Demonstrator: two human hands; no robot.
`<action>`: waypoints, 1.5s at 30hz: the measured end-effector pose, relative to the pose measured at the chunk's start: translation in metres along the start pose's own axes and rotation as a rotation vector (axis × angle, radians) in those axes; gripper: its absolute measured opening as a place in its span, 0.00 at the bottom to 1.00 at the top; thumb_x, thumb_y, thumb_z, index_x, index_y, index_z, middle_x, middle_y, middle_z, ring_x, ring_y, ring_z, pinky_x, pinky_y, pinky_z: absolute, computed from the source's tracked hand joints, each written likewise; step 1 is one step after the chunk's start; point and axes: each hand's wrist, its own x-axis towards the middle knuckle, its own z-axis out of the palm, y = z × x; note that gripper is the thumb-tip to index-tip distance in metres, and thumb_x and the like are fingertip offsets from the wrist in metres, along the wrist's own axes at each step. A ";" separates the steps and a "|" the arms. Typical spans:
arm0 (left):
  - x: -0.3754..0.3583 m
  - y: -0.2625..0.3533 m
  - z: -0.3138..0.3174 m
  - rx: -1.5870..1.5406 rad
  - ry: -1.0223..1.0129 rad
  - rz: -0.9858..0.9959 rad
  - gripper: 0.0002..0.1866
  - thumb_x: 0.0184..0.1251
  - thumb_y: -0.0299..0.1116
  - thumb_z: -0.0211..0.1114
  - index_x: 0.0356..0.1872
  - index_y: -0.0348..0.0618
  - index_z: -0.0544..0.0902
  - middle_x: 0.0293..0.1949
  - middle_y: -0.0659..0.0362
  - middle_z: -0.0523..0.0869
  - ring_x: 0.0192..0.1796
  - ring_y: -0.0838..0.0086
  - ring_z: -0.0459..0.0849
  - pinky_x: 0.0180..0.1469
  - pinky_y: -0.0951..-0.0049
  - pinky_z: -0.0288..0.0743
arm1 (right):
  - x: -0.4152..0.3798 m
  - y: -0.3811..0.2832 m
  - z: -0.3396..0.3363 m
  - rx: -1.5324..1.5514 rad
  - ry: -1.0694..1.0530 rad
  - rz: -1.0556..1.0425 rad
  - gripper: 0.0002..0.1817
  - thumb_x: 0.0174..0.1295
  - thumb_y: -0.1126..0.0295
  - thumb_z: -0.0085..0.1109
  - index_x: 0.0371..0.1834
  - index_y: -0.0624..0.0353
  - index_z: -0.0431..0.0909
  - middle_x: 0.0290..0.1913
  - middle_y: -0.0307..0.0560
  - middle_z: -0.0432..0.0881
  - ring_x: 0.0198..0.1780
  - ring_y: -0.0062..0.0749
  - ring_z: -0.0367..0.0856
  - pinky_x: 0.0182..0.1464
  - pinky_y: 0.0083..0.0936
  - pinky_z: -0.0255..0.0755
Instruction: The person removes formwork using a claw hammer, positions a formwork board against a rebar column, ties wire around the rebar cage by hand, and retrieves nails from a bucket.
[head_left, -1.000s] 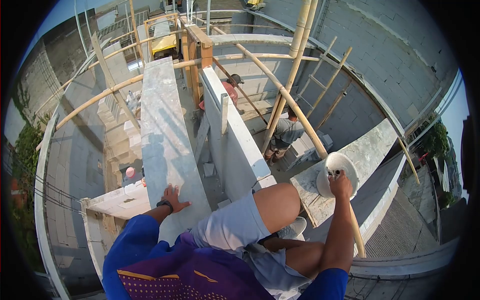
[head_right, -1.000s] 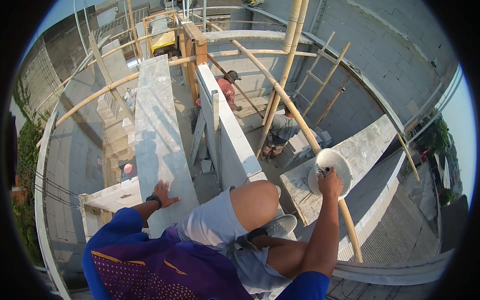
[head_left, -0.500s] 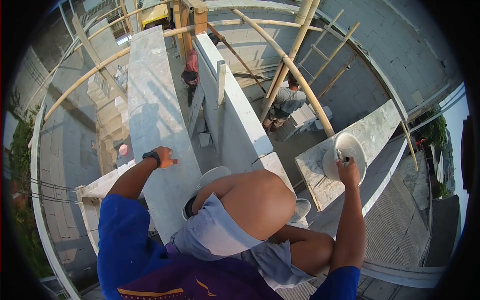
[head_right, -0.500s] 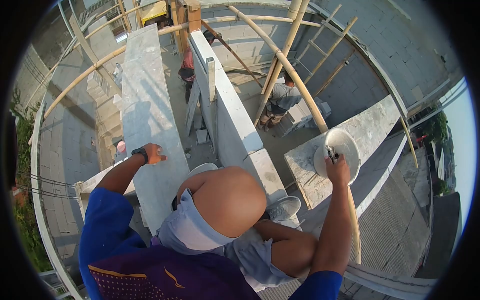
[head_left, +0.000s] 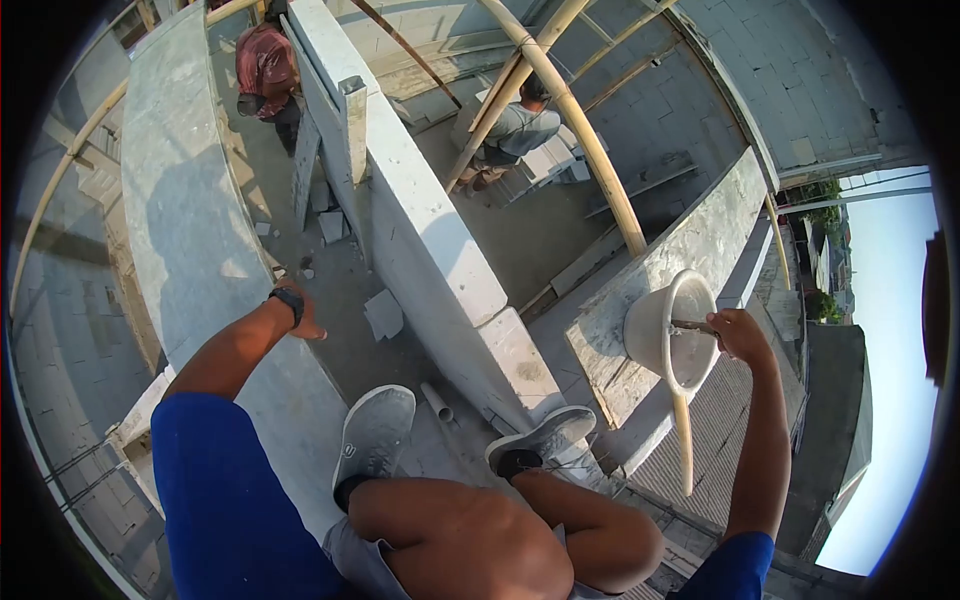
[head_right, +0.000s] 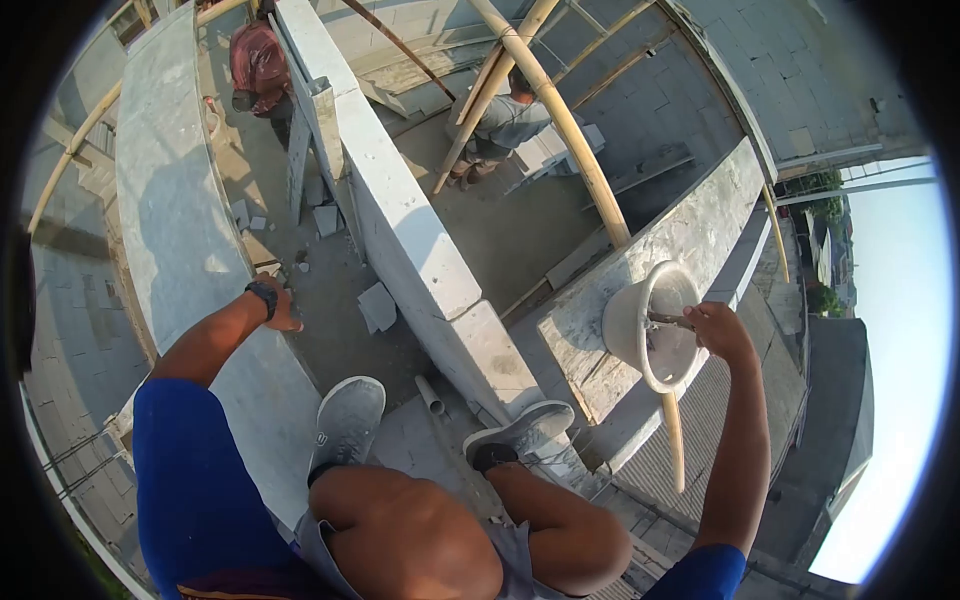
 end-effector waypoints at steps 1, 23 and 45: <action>0.000 -0.003 0.003 0.033 0.047 0.025 0.47 0.70 0.77 0.43 0.68 0.47 0.82 0.71 0.48 0.80 0.74 0.55 0.75 0.73 0.51 0.64 | 0.010 0.000 -0.007 -0.006 0.028 -0.049 0.26 0.73 0.49 0.58 0.30 0.65 0.84 0.20 0.51 0.82 0.22 0.36 0.83 0.33 0.36 0.78; -0.010 -0.035 0.062 -0.212 1.159 0.542 0.27 0.71 0.63 0.61 0.28 0.48 0.87 0.27 0.58 0.83 0.35 0.63 0.81 0.52 0.59 0.69 | -0.014 -0.032 0.022 -0.127 0.373 0.164 0.12 0.64 0.63 0.58 0.35 0.59 0.86 0.32 0.62 0.88 0.37 0.60 0.88 0.45 0.52 0.80; -0.009 -0.040 0.067 -0.238 1.019 0.580 0.25 0.71 0.59 0.59 0.32 0.47 0.88 0.34 0.57 0.87 0.43 0.61 0.84 0.57 0.55 0.68 | -0.021 -0.020 0.064 -0.041 0.682 0.332 0.12 0.71 0.63 0.57 0.37 0.57 0.86 0.37 0.57 0.89 0.42 0.56 0.88 0.54 0.54 0.71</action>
